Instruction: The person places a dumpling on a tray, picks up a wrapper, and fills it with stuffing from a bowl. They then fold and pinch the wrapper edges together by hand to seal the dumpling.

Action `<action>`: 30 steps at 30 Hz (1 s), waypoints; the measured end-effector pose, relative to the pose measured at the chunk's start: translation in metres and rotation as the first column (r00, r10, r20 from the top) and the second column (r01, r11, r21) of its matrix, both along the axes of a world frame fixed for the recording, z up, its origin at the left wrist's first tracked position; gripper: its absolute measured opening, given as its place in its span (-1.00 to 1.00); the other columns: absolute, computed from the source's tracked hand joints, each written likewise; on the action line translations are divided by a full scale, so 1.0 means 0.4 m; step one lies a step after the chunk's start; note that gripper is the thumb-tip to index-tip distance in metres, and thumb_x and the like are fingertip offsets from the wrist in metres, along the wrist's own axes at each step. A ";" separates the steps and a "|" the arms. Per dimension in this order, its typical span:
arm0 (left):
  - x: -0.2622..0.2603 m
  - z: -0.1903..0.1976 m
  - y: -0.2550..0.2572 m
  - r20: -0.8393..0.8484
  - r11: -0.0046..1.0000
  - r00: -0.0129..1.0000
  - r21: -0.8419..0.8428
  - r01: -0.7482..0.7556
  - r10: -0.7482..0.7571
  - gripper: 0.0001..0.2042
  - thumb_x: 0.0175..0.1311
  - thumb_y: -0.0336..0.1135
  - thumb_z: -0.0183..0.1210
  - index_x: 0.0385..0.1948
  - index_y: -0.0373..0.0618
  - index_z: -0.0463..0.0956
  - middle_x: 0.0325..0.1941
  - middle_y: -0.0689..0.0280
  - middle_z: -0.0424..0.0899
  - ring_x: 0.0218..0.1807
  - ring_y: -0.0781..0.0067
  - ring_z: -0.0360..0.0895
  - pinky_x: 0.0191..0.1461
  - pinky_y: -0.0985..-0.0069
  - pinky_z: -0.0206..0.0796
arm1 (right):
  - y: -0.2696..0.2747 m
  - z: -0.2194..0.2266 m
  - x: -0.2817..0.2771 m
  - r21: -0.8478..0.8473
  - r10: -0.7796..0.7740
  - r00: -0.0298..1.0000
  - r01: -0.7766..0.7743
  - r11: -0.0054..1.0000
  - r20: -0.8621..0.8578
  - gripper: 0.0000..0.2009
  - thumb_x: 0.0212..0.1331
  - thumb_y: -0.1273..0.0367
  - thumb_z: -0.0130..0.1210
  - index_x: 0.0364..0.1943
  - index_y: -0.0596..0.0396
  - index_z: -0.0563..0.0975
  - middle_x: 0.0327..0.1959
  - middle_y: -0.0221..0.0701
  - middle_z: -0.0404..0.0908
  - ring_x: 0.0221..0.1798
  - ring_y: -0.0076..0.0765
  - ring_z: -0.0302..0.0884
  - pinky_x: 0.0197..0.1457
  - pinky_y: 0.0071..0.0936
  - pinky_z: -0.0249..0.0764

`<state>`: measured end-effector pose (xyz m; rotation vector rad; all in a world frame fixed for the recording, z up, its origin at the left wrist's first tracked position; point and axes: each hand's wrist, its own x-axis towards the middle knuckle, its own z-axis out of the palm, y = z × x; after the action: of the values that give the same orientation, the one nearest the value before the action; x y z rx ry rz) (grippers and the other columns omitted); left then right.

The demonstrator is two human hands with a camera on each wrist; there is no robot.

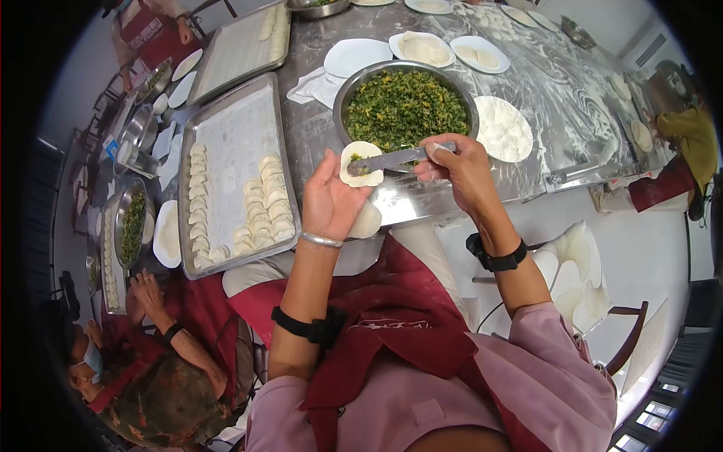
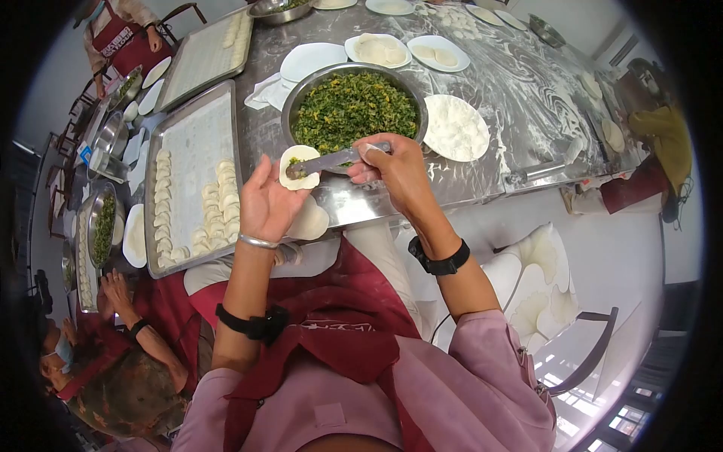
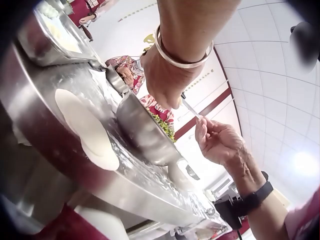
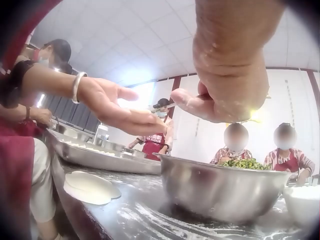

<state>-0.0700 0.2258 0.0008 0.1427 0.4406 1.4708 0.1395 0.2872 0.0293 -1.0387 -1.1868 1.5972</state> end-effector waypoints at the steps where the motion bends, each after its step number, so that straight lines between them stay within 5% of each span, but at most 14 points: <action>1: 0.002 0.004 -0.004 -0.003 1.000 1.000 -0.001 0.001 -0.001 -0.57 0.52 -0.11 -0.11 0.12 -0.35 0.30 0.22 0.00 0.43 0.31 0.06 0.34 0.45 0.07 0.12 | 0.004 -0.004 -0.001 -0.014 -0.003 1.000 0.003 1.000 0.014 -0.80 0.24 0.50 0.06 -0.15 0.43 0.54 -0.42 -0.13 0.65 -0.45 -0.34 0.67 -0.36 -0.51 0.65; 8: -0.004 -0.018 -0.011 0.013 1.000 1.000 -0.007 -0.027 0.027 -0.59 0.49 -0.14 -0.05 0.12 -0.34 0.31 0.24 0.01 0.43 0.33 0.05 0.33 0.47 0.07 0.09 | 0.027 -0.030 -0.004 -0.091 0.007 1.000 -0.007 0.996 -0.007 -0.81 0.24 0.50 0.08 -0.14 0.37 0.54 -0.43 -0.26 0.63 -0.51 -0.42 0.63 -0.44 -0.54 0.63; 12: -0.025 -0.034 -0.009 0.042 0.997 0.997 -0.016 -0.071 0.072 -0.54 0.46 -0.12 -0.01 0.12 -0.42 0.32 0.27 -0.08 0.40 0.36 -0.06 0.28 0.51 0.01 0.05 | 0.060 -0.029 0.012 -0.030 -0.183 0.980 0.181 0.983 -0.079 -0.81 0.21 0.49 0.08 -0.20 0.39 0.55 -0.46 -0.21 0.63 -0.53 -0.40 0.63 -0.45 -0.53 0.64; 16: -0.033 -0.040 -0.006 0.035 0.994 0.994 -0.054 -0.098 0.100 -0.55 0.46 -0.15 0.01 0.11 -0.43 0.31 0.26 -0.09 0.40 0.34 -0.09 0.30 0.49 0.01 0.09 | 0.123 -0.088 0.003 0.194 -0.358 0.920 0.327 0.925 0.160 -0.83 0.20 0.47 0.07 -0.31 0.37 0.57 -0.52 -0.21 0.64 -0.58 -0.35 0.64 -0.42 -0.44 0.63; 19: -0.033 -0.041 -0.007 0.027 0.994 0.995 -0.057 -0.099 0.100 -0.57 0.46 -0.16 0.00 0.11 -0.41 0.31 0.26 -0.09 0.40 0.33 -0.09 0.31 0.47 -0.01 0.11 | 0.162 -0.159 -0.019 0.509 -0.456 0.769 0.200 0.837 0.448 -0.86 0.15 0.46 0.09 -0.39 0.31 0.60 -0.58 -0.13 0.63 -0.55 -0.14 0.65 -0.35 -0.25 0.58; 20: -0.033 -0.039 -0.008 0.018 0.994 0.995 -0.054 -0.097 0.099 -0.57 0.46 -0.16 0.00 0.11 -0.41 0.31 0.26 -0.09 0.40 0.33 -0.09 0.31 0.47 -0.01 0.12 | 0.184 -0.205 -0.028 0.666 -0.564 0.692 0.160 0.729 0.451 -0.88 0.10 0.46 0.11 -0.46 0.26 0.61 -0.59 -0.05 0.60 -0.48 0.05 0.62 -0.26 -0.11 0.51; 23: -0.031 -0.030 -0.012 -0.013 0.994 0.995 -0.053 -0.097 0.096 -0.58 0.47 -0.16 0.00 0.10 -0.39 0.32 0.21 -0.03 0.44 0.29 -0.03 0.36 0.43 0.03 0.18 | 0.187 -0.212 -0.068 0.591 -0.513 0.726 0.182 0.786 0.458 -0.88 0.08 0.47 0.10 -0.47 0.26 0.61 -0.57 -0.04 0.60 -0.43 0.16 0.59 -0.24 -0.07 0.49; 27: -0.037 -0.041 -0.006 0.007 0.992 0.994 -0.059 -0.107 0.108 -0.58 0.46 -0.18 0.02 0.11 -0.39 0.31 0.26 -0.08 0.40 0.33 -0.10 0.31 0.45 -0.03 0.13 | 0.179 -0.178 -0.107 0.285 -0.320 0.875 0.222 0.932 0.364 -0.86 0.19 0.50 0.06 -0.37 0.35 0.58 -0.61 -0.14 0.62 -0.55 -0.19 0.68 -0.49 -0.33 0.56; 30: -0.043 -0.053 -0.002 0.018 0.993 0.994 -0.056 -0.104 0.105 -0.58 0.45 -0.18 0.03 0.11 -0.39 0.32 0.27 -0.08 0.40 0.33 -0.10 0.31 0.46 -0.04 0.12 | 0.178 -0.162 -0.104 0.158 -0.311 0.917 0.277 0.948 0.252 -0.85 0.24 0.52 0.03 -0.32 0.41 0.56 -0.58 -0.16 0.62 -0.57 -0.31 0.68 -0.58 -0.47 0.59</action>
<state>-0.0873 0.2250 -0.0205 0.0610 0.4775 1.5602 0.0979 0.3583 -0.0354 -1.3223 -1.2228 1.1597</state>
